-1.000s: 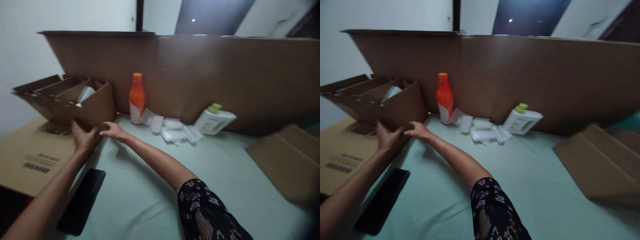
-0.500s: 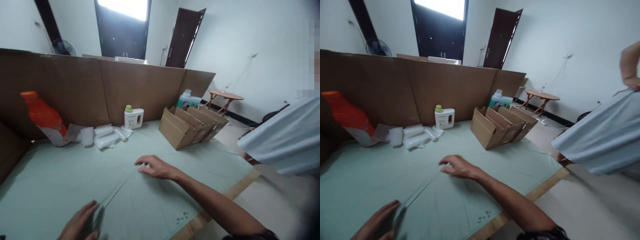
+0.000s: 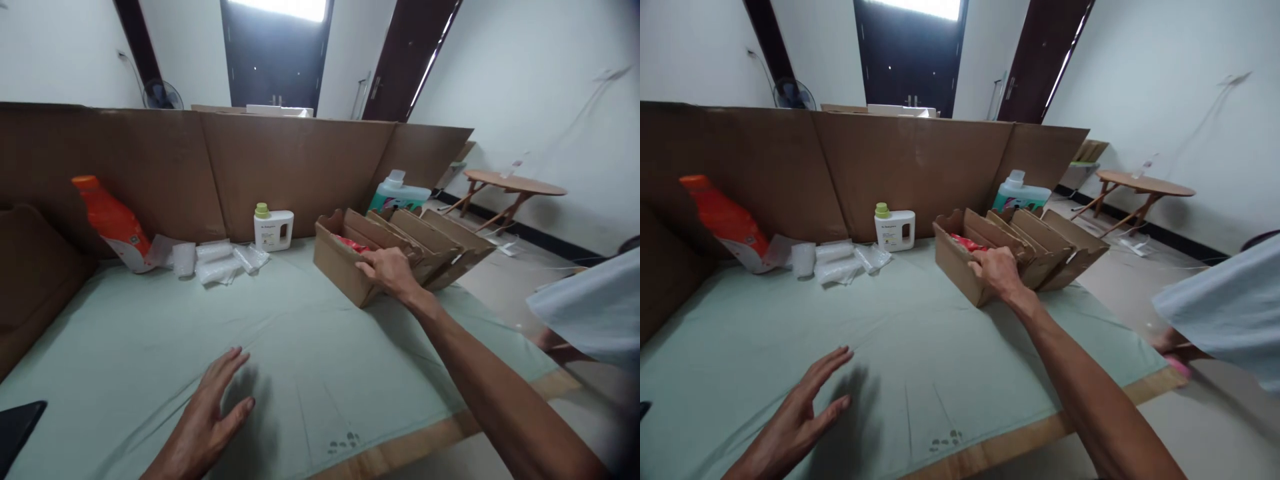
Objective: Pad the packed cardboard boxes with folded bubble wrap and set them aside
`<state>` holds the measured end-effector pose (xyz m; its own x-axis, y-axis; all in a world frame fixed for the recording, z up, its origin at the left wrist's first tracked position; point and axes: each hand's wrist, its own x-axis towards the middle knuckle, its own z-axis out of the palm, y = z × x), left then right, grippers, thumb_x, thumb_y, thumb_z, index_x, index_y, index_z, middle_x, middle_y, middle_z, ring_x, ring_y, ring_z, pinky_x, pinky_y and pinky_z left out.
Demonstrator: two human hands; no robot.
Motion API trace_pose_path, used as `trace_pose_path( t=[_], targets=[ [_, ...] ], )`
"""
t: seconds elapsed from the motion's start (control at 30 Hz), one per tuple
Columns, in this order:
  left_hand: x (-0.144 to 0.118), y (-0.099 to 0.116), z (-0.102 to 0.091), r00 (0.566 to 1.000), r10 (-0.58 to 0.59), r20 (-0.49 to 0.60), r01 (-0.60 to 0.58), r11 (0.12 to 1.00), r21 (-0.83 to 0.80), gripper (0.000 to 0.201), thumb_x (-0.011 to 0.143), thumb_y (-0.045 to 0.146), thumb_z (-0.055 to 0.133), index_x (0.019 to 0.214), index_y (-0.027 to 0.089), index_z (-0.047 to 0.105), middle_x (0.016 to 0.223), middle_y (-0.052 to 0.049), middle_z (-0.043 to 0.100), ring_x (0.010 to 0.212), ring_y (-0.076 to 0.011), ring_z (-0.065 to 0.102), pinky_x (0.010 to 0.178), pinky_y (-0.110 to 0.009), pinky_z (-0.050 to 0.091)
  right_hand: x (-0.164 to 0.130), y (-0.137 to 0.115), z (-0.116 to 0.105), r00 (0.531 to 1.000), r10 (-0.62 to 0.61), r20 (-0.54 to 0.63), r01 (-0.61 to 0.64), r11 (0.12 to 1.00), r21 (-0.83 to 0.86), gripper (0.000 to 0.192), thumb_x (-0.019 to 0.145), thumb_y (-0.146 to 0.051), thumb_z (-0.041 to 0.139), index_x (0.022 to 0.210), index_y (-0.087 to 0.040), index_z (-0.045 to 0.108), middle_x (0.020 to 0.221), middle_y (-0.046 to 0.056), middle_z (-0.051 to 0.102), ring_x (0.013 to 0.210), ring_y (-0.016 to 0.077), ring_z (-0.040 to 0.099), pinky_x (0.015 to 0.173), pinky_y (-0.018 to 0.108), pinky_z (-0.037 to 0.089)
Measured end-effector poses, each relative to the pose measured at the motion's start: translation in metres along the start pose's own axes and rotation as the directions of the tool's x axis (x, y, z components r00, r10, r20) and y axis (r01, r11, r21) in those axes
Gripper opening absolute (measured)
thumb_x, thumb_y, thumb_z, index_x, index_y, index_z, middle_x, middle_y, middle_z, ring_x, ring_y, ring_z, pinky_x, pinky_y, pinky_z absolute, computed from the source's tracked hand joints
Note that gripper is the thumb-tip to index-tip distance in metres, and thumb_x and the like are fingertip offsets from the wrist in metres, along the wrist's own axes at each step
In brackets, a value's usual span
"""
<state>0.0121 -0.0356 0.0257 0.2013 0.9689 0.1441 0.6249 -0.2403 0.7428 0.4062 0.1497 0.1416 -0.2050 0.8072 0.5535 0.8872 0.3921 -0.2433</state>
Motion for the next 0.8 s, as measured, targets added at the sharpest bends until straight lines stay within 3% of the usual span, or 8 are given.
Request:
trace_pose_path(
  t=[0.13, 0.2, 0.27, 0.37, 0.47, 0.53, 0.63, 0.8],
  targets=[
    [0.004, 0.004, -0.001, 0.974, -0.215, -0.072, 0.208, 0.973, -0.099, 0.075, 0.086, 0.053, 0.06, 0.151, 0.02, 0.04, 0.154, -0.018, 0.045, 0.14, -0.0373, 0.047, 0.112, -0.06, 0.041, -0.038, -0.038, -0.019, 0.95, -0.243, 0.194, 0.247, 0.969, 0.003, 0.01, 0.086, -0.028, 0.066, 0.084, -0.026, 0.076, 0.085, 0.004, 0.078, 0.085, 0.0236, 0.069, 0.087, 0.042, 0.047],
    [0.006, 0.004, 0.003, 0.955, -0.277, -0.107, 0.262, 0.955, -0.138, 0.088, 0.082, 0.056, 0.064, 0.154, 0.017, 0.032, 0.158, -0.02, 0.039, 0.142, -0.0397, 0.043, 0.114, -0.061, 0.037, -0.06, -0.059, -0.033, 0.92, -0.355, 0.167, 0.354, 0.935, 0.04, 0.014, 0.091, -0.027, 0.062, 0.096, -0.027, 0.075, 0.098, 0.006, 0.078, 0.099, 0.0259, 0.069, 0.095, 0.045, 0.046],
    [0.008, 0.004, 0.009, 0.95, -0.276, -0.148, 0.249, 0.952, -0.176, 0.093, 0.078, 0.057, 0.068, 0.154, 0.016, 0.033, 0.157, -0.02, 0.039, 0.142, -0.0408, 0.041, 0.116, -0.06, 0.034, -0.082, -0.071, -0.045, 0.933, -0.356, 0.058, 0.353, 0.934, 0.058, 0.024, 0.09, -0.032, 0.066, 0.113, -0.029, 0.071, 0.117, 0.008, 0.074, 0.116, 0.0296, 0.065, 0.103, 0.05, 0.043],
    [0.013, 0.006, 0.018, 0.967, -0.21, -0.144, 0.173, 0.957, -0.232, 0.083, 0.075, 0.055, 0.072, 0.145, 0.018, 0.046, 0.14, -0.016, 0.058, 0.135, -0.0398, 0.05, 0.114, -0.054, 0.039, -0.114, -0.068, -0.046, 0.981, -0.18, -0.066, 0.186, 0.979, 0.087, 0.057, 0.084, -0.041, 0.074, 0.138, -0.032, 0.055, 0.141, 0.011, 0.061, 0.129, 0.0336, 0.056, 0.109, 0.053, 0.04],
    [0.02, 0.008, 0.023, 0.975, -0.196, -0.105, 0.161, 0.948, -0.276, 0.067, 0.075, 0.05, 0.071, 0.133, 0.018, 0.058, 0.117, -0.012, 0.07, 0.12, -0.0379, 0.06, 0.107, -0.052, 0.046, -0.131, -0.052, -0.017, 0.997, 0.068, 0.047, -0.077, 0.969, 0.235, 0.07, 0.082, -0.045, 0.073, 0.145, -0.028, 0.048, 0.145, 0.013, 0.057, 0.127, 0.0324, 0.058, 0.106, 0.05, 0.046],
    [0.022, 0.008, 0.025, 0.97, -0.231, -0.083, 0.199, 0.937, -0.286, 0.058, 0.076, 0.048, 0.071, 0.125, 0.019, 0.063, 0.108, -0.011, 0.072, 0.113, -0.0375, 0.064, 0.102, -0.051, 0.05, -0.133, -0.048, 0.012, 0.958, 0.17, 0.233, -0.245, 0.904, 0.35, 0.069, 0.077, -0.047, 0.073, 0.138, -0.021, 0.055, 0.135, 0.014, 0.065, 0.117, 0.0326, 0.065, 0.1, 0.049, 0.052],
    [0.023, 0.004, 0.027, 0.965, -0.254, -0.061, 0.226, 0.928, -0.298, 0.05, 0.076, 0.046, 0.07, 0.12, 0.023, 0.067, 0.107, -0.01, 0.073, 0.111, -0.0378, 0.066, 0.097, -0.049, 0.054, -0.127, -0.059, 0.052, 0.876, 0.211, 0.434, -0.41, 0.801, 0.437, 0.058, 0.068, -0.048, 0.075, 0.117, -0.017, 0.069, 0.115, 0.014, 0.075, 0.108, 0.0363, 0.068, 0.095, 0.051, 0.054],
    [0.033, -0.003, 0.013, 0.972, -0.22, -0.077, 0.18, 0.919, -0.352, 0.052, 0.075, 0.039, 0.07, 0.123, 0.021, 0.064, 0.115, -0.012, 0.071, 0.112, -0.035, 0.064, 0.1, -0.046, 0.052, -0.128, -0.091, 0.078, 0.857, 0.253, 0.448, -0.461, 0.764, 0.451, 0.037, 0.072, -0.048, 0.07, 0.096, -0.02, 0.074, 0.102, 0.014, 0.078, 0.098, 0.0369, 0.07, 0.088, 0.05, 0.057]
  ],
)
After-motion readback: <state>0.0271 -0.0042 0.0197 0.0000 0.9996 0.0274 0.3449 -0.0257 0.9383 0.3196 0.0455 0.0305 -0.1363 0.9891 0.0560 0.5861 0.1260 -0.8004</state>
